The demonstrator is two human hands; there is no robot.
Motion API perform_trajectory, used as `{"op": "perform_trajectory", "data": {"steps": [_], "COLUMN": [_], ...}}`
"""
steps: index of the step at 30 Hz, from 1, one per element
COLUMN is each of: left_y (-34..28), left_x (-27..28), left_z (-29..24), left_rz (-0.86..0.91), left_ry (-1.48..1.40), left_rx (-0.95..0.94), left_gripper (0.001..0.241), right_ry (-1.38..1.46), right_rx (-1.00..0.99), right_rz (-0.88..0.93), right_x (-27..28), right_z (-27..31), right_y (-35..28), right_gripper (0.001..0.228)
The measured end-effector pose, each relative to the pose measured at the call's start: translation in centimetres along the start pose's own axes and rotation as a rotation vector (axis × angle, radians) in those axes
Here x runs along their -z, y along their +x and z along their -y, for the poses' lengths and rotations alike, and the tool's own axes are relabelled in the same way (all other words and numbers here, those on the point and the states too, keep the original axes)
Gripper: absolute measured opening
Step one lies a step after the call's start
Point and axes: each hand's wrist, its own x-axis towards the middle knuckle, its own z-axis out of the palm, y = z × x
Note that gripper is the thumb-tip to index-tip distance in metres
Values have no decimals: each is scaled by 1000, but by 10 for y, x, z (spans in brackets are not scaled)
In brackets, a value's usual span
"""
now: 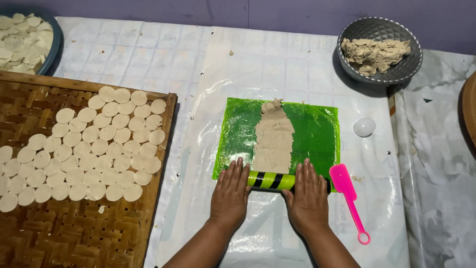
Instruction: Preparing and arranging small pastry dough circles on a tray.
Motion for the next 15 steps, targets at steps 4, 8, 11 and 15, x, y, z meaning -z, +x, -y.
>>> {"op": "perform_trajectory", "data": {"steps": [4,8,11,15], "left_y": [-15,-17,-21,-29], "left_x": [1,13,22,23], "left_z": [0,-3,-2,0], "left_rz": [16,-82,-101,-118], "left_ry": [37,-6,-81,-43], "left_rx": [-11,-21,-16,-84], "left_gripper": [63,60,55,55], "right_ry": [0,35,118,199], "right_rx": [0,25,21,25], "right_rz": [-1,-74,-114,-99], "right_x": [-6,5,18,35], "right_z": [-2,-3,2,6], "right_y": [-22,-31,-36,-34], "right_gripper": [80,63,56,54]}}
